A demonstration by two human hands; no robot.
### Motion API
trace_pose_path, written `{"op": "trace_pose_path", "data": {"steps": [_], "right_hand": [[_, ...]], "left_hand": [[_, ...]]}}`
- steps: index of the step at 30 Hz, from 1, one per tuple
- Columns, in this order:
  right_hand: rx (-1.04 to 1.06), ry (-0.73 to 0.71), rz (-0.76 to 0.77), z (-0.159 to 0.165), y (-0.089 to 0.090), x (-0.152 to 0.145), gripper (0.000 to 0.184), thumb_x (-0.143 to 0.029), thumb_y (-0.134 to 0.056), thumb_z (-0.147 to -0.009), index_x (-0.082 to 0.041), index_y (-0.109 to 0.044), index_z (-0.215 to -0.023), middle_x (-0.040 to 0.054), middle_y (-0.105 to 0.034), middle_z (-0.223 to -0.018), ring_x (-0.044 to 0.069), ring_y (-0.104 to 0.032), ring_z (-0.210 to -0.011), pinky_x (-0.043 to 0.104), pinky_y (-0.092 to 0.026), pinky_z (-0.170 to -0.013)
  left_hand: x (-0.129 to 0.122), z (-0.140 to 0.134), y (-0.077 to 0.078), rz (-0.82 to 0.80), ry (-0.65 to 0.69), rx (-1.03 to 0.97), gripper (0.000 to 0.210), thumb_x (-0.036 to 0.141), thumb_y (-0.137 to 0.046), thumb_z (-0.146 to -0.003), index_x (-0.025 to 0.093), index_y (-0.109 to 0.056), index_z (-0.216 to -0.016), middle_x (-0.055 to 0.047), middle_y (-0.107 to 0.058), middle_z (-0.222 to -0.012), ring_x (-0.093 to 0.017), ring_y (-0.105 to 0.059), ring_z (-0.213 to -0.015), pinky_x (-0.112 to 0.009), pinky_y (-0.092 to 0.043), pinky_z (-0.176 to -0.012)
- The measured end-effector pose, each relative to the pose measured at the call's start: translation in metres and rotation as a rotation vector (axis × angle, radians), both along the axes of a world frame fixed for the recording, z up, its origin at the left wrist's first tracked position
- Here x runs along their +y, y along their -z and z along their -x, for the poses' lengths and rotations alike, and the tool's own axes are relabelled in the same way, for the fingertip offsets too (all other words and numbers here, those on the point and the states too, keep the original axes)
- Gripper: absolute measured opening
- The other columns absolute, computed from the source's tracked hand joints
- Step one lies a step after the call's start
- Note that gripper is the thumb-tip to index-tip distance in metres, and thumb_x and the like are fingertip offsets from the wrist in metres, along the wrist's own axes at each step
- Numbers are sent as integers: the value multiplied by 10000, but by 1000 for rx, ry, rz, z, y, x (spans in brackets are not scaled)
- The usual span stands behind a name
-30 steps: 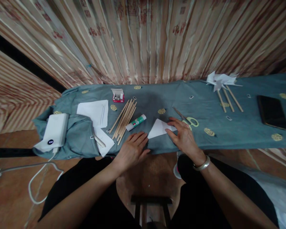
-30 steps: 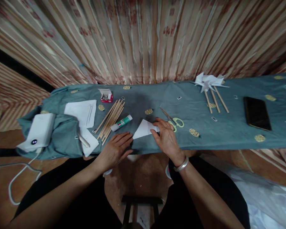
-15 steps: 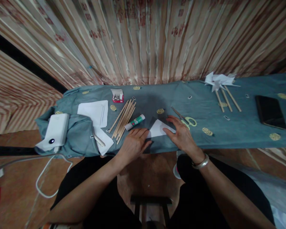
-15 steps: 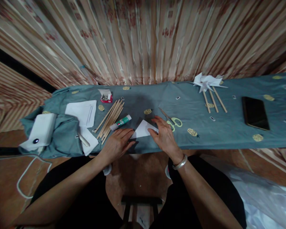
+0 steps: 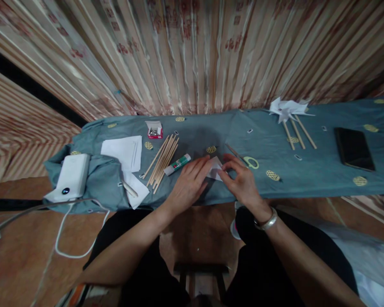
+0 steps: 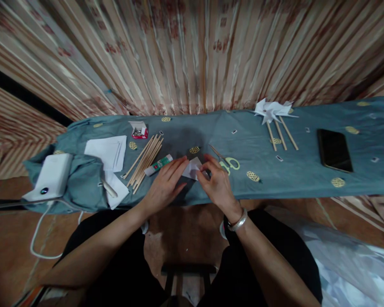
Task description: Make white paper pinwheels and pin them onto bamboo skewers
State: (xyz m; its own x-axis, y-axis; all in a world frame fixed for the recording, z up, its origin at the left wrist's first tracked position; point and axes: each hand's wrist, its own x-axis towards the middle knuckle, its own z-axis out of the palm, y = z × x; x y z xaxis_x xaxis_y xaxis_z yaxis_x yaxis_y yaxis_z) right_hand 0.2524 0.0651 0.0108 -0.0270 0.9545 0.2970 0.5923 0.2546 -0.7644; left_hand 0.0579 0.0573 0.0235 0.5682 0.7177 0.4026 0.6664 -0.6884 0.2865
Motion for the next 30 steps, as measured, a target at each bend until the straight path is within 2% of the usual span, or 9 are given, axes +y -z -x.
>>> {"op": "trace_pose_path", "data": {"steps": [4,8,11,13,15,19,23,27,30], "right_hand": [[-37,-78,13,4,-4,-12,142,-253,-546,-845,-221,-656,-928,122,-624,-1323,259,-610,-1194,432,-484,-1005],[-55,-120,82,5,-6,-19,211,-266,-559,-827,-190,-670,-989,137,-614,-1337,198,-669,-850,363,-533,-808],[21,-185,200,2,-9,-16,170,-319,-555,-846,-196,-667,-814,56,-713,-941,143,-584,-654,285,-477,-636],[112,-221,289,-2,-9,-12,278,-374,-522,-875,-199,-636,-692,1,-613,-648,134,-522,-588,262,-421,-567],[225,-207,351,-7,-8,-8,327,-404,-516,-871,-198,-640,-650,-9,-568,-577,135,-508,-581,257,-408,-550],[429,-143,407,-17,-4,-4,223,-352,-600,-791,-211,-761,-855,18,-723,-770,152,-609,-679,277,-493,-636],[415,-129,377,-23,-2,-11,245,-345,-638,-781,-219,-768,-946,48,-767,-868,174,-673,-712,317,-548,-669],[123,-79,158,-27,-1,-27,226,-298,-589,-863,-235,-747,-1012,63,-763,-1023,214,-714,-876,380,-574,-829],[-185,-153,-45,-29,0,-35,270,-234,-513,-923,-200,-712,-1102,109,-723,-1153,252,-676,-1069,433,-527,-975]], "left_hand": [[1,-10,-7,-90,69,38,476,185,-375,-999,150,-331,-1471,-164,-500,-1460,-252,-432,-1381,-456,-425,-1081],[2,-13,-7,-95,95,137,387,193,-404,-1004,109,-451,-1379,-131,-662,-1220,-225,-593,-1101,-387,-482,-897],[3,-12,-8,-122,93,193,351,202,-427,-1001,95,-503,-1327,-90,-698,-1024,-214,-598,-922,-362,-460,-785],[4,-10,-10,-148,88,195,326,191,-429,-1001,106,-531,-1298,-72,-693,-973,-208,-584,-897,-353,-441,-773],[5,-7,-12,-174,84,173,288,183,-432,-1000,131,-571,-1247,-58,-686,-950,-200,-571,-890,-347,-427,-770],[6,-1,-14,-203,50,125,210,187,-472,-990,183,-645,-1108,-41,-674,-934,-195,-554,-898,-348,-411,-779],[3,7,-14,-178,33,151,194,157,-482,-977,185,-673,-996,-42,-667,-930,-195,-545,-916,-353,-410,-802],[-6,15,-5,-147,48,186,183,156,-492,-970,190,-667,-1010,-41,-677,-1006,-197,-546,-933,-349,-412,-800],[-11,19,6,-103,62,243,183,155,-490,-969,185,-661,-1026,-46,-685,-1091,-195,-558,-955,-349,-415,-805]]}}
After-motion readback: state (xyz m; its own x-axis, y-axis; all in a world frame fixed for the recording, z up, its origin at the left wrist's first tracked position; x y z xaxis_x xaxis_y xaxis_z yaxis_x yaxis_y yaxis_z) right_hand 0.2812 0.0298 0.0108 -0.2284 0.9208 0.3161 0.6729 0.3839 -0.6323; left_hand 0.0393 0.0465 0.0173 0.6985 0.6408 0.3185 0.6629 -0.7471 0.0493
